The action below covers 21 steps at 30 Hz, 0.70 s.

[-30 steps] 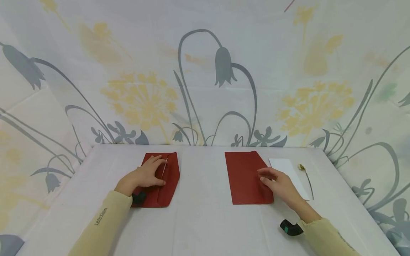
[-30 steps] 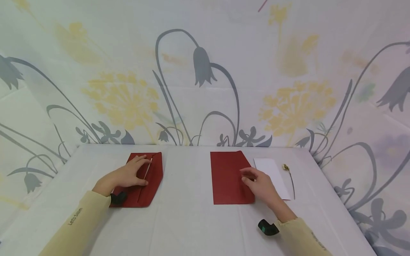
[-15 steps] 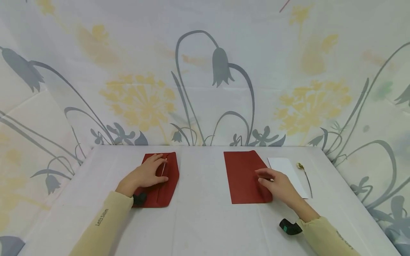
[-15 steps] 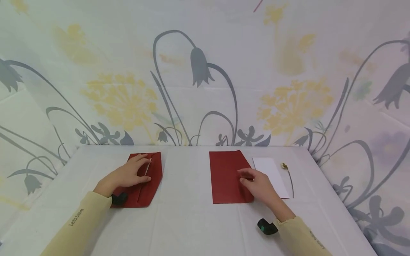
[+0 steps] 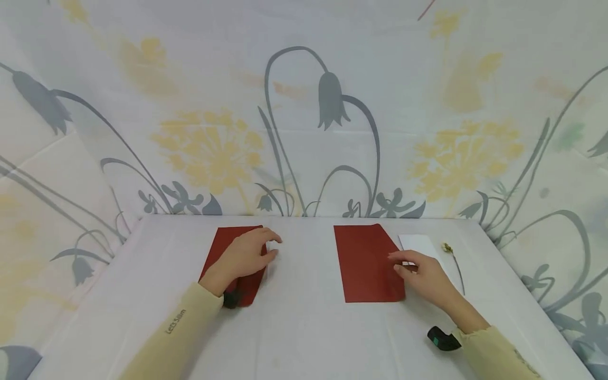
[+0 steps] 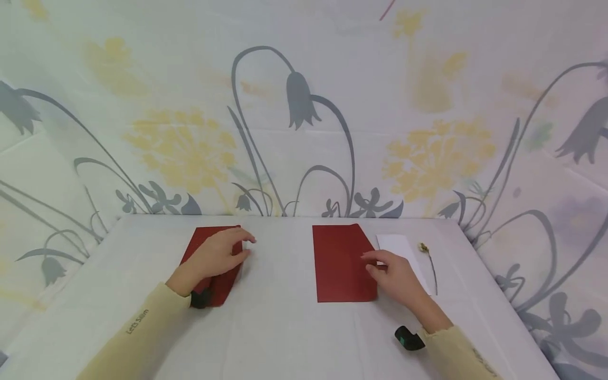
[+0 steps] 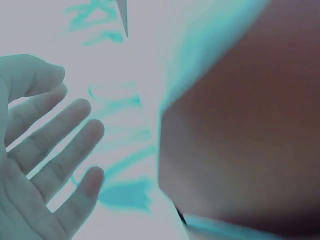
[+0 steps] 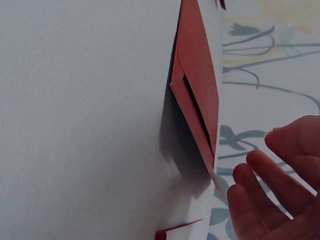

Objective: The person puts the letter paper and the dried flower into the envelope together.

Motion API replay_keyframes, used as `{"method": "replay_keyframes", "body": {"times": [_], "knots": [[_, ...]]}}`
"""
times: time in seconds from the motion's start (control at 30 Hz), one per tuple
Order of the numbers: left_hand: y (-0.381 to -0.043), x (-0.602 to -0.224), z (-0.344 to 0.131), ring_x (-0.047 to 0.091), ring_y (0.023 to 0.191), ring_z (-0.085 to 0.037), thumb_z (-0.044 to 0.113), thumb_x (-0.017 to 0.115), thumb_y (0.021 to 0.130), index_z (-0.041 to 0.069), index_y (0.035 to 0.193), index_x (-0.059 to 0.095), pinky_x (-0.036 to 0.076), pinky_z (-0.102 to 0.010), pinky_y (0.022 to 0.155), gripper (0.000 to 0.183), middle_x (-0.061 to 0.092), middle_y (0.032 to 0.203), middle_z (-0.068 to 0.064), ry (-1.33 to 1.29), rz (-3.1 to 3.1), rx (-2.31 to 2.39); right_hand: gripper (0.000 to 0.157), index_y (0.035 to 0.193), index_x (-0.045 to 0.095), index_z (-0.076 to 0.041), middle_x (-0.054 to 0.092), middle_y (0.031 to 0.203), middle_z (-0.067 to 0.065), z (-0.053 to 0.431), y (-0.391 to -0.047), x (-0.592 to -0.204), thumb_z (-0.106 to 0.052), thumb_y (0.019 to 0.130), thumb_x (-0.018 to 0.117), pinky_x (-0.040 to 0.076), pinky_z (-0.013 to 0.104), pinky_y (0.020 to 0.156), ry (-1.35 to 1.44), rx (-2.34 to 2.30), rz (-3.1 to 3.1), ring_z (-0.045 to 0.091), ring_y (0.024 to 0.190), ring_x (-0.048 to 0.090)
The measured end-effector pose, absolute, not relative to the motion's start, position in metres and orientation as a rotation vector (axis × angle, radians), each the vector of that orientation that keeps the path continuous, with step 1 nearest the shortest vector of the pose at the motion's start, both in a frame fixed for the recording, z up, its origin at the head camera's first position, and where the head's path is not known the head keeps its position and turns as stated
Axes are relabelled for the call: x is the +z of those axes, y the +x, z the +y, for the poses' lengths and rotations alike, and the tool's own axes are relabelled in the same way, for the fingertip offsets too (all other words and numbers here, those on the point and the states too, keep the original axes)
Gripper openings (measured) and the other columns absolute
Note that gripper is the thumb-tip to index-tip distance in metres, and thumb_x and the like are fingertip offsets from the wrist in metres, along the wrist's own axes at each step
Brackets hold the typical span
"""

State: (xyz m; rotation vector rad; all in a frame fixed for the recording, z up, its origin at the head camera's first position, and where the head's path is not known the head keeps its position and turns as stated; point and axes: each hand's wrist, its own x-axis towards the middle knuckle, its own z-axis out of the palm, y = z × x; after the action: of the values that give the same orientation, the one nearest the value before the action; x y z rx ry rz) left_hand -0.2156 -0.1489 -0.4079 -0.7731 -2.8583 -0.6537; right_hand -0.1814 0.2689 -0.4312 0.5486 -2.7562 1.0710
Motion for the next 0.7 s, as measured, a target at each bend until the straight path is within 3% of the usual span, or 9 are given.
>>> {"method": "replay_keyframes", "body": {"times": [0.07, 0.17, 0.33, 0.5, 0.7], "knots": [[-0.214, -0.409, -0.135, 0.059, 0.09, -0.015, 0.025, 0.062, 0.088, 0.018, 0.107, 0.065, 0.049, -0.032, 0.077, 0.021, 0.062, 0.105, 0.004, -0.847, -2.83, -0.656, 0.024, 0.11, 0.067, -0.007, 0.065, 0.113, 0.006, 0.272, -0.181, -0.431, -0.005, 0.086, 0.065, 0.053, 0.034, 0.078, 0.593, 0.994, -2.744, 0.023, 0.1, 0.062], [-0.213, -0.412, -0.114, 0.058, 0.095, -0.012, 0.025, 0.06, 0.089, 0.019, 0.107, 0.065, 0.049, -0.029, 0.08, 0.019, 0.063, 0.102, 0.006, -0.973, -2.809, -0.607, 0.024, 0.108, 0.068, -0.008, 0.065, 0.113, 0.006, 0.275, -0.181, -0.431, -0.004, 0.085, 0.065, 0.054, 0.035, 0.075, 0.657, 0.895, -2.731, 0.025, 0.102, 0.062], [-0.212, -0.415, -0.079, 0.054, 0.107, -0.012, 0.028, 0.057, 0.091, 0.019, 0.114, 0.062, 0.047, -0.031, 0.088, 0.026, 0.06, 0.114, 0.007, -1.112, -2.86, -0.585, 0.024, 0.106, 0.07, -0.009, 0.065, 0.115, 0.003, 0.281, -0.181, -0.433, -0.004, 0.083, 0.067, 0.05, 0.035, 0.072, 0.729, 0.765, -2.748, 0.027, 0.108, 0.059], [-0.216, -0.419, -0.048, 0.048, 0.116, -0.011, 0.032, 0.058, 0.09, 0.02, 0.122, 0.058, 0.043, -0.03, 0.093, 0.033, 0.053, 0.125, 0.008, -1.167, -2.905, -0.625, 0.026, 0.107, 0.07, -0.011, 0.063, 0.119, 0.003, 0.284, -0.181, -0.433, -0.005, 0.081, 0.07, 0.051, 0.042, 0.081, 0.762, 0.713, -2.785, 0.028, 0.111, 0.057], [-0.226, -0.429, -0.019, 0.037, 0.13, -0.013, 0.038, 0.061, 0.089, 0.021, 0.128, 0.054, 0.037, -0.03, 0.101, 0.043, 0.041, 0.142, 0.005, -1.188, -2.975, -0.608, 0.028, 0.109, 0.069, -0.01, 0.06, 0.124, 0.004, 0.281, -0.184, -0.434, -0.007, 0.081, 0.071, 0.05, 0.041, 0.084, 0.807, 0.715, -2.815, 0.027, 0.116, 0.054]]}}
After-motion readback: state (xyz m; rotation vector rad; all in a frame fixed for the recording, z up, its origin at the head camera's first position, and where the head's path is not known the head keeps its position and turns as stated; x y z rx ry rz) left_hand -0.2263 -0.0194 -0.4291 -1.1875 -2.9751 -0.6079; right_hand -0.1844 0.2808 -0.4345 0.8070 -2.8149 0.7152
